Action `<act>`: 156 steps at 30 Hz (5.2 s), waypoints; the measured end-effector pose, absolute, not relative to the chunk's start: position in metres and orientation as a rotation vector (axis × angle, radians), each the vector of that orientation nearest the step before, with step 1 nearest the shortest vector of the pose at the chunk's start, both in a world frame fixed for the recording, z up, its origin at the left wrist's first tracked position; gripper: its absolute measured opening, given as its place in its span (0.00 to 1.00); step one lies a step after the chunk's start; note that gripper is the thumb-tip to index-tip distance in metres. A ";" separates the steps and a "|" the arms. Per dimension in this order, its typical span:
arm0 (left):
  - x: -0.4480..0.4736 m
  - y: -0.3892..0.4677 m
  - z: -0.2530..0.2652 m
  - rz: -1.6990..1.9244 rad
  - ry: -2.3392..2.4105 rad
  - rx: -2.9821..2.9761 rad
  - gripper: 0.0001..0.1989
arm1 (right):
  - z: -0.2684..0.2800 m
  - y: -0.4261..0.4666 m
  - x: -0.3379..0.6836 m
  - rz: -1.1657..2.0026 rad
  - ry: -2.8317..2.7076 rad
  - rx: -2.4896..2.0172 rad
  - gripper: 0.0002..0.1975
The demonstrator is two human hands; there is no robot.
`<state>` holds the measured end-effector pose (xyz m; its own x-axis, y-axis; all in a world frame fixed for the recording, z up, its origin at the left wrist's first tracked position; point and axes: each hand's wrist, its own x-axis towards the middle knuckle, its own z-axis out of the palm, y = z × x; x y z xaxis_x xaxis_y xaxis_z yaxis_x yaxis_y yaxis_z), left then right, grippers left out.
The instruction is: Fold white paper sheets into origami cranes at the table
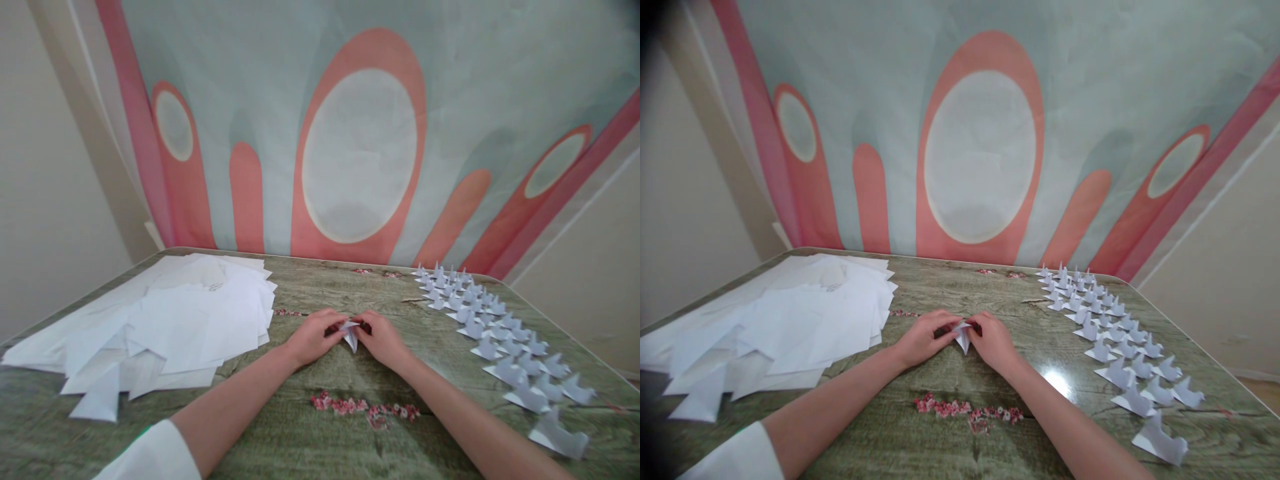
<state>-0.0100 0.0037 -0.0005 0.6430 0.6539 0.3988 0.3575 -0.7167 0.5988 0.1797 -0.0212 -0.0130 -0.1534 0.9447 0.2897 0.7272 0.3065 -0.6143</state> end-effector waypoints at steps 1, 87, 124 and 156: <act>-0.010 0.003 0.000 0.845 0.789 2.390 0.14 | -0.014 -0.021 0.179 0.441 -1.935 -1.482 0.08; 0.000 0.046 -0.006 0.614 0.818 2.108 0.09 | -0.025 -0.016 0.175 0.544 -1.803 -1.418 0.08; 0.008 0.018 -0.003 0.662 1.117 2.442 0.11 | -0.012 -0.028 0.188 0.677 -1.964 -1.241 0.19; 0.007 0.014 0.001 0.563 1.186 2.588 0.11 | -0.020 -0.026 0.181 0.503 -1.876 -1.288 0.10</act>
